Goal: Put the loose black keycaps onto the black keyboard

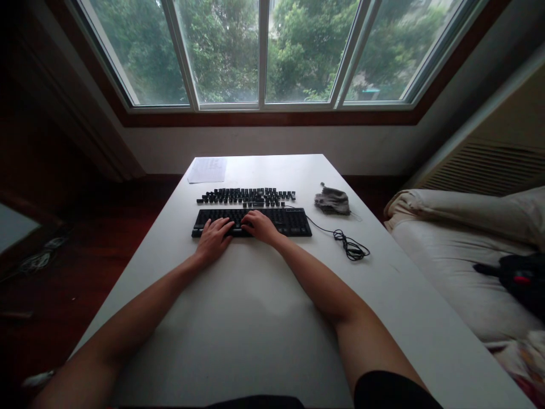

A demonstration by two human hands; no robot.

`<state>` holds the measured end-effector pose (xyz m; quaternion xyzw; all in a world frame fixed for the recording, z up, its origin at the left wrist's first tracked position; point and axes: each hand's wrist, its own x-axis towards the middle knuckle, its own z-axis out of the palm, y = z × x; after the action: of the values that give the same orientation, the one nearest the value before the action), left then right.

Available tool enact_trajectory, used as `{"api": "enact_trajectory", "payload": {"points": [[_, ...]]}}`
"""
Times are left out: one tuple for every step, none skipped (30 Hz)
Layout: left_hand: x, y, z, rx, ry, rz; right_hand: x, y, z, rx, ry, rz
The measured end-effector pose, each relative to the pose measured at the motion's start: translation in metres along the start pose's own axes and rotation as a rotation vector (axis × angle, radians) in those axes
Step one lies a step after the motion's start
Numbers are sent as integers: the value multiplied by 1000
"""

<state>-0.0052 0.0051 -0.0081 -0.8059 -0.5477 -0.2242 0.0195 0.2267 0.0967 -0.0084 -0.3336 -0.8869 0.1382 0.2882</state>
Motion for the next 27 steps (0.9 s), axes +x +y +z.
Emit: {"api": "enact_trajectory", "payload": {"points": [[0,0,0,3,3,-8,0,0,0,-4,-5,2],[0,0,0,4,5,-17,0,-1,0,-6,-10,1],[0,0,-1,4,4,-25,0,-1,-1,-6,-13,0],[0,0,-1,3,3,-32,0,-2,-1,-6,-15,-2],[1,0,-1,1,2,-37,0,-2,-2,-5,-16,-3],[1,0,-2,0,2,-40,0,-3,-2,-5,-16,-2],[1,-1,-2,-1,2,-40,0,-3,-2,-7,-15,0],[2,-1,-3,-2,2,-38,1,-4,-2,-9,-13,2],[3,-2,-3,-3,3,-34,1,-4,-3,-13,-10,4],[3,-3,-4,-4,2,-27,1,-5,-3,-16,-8,7],[4,-4,-4,-6,1,-20,1,-5,-3,-18,-8,11],[5,-5,-4,-8,-1,-13,1,-6,-3,-21,-8,17],[6,-6,-4,-10,-3,-6,1,-6,-4,-22,-10,23],[7,-7,-3,-12,-5,2,1,-6,-5,-22,-13,28],[8,-8,-3,-15,-8,10,0,-6,-6,-21,-17,32],[10,-9,-2,-17,-11,17,0,-5,-7,-20,-21,35],[11,-10,-2,-19,-14,22,0,-4,-9,-17,-26,36],[12,-10,-1,-20,-16,25,-1,-3,-10,-14,-31,35],[14,-10,0,-20,-20,25,-1,-1,-11,-10,-35,34],[16,-9,1,-21,-23,25,-1,1,-12,-7,-39,32],[17,-9,1,-22,-27,24,-1,3,-13,-5,-42,30],[19,-8,2,-26,-29,23,-1,5,-14,-5,-44,27],[21,-6,3,-30,-30,24,-1,7,-15,-8,-44,25],[22,-5,4,-35,-29,24,-1,9,-16,-13,-42,25],[24,-4,6,-38,-27,23,-1,11,-16,-20,-40,26],[25,-2,7,-40,-25,21,-1,13,-17,-27,-37,28],[26,-1,8,-40,-22,19,-1,14,-18,-32,-35,31]]}}
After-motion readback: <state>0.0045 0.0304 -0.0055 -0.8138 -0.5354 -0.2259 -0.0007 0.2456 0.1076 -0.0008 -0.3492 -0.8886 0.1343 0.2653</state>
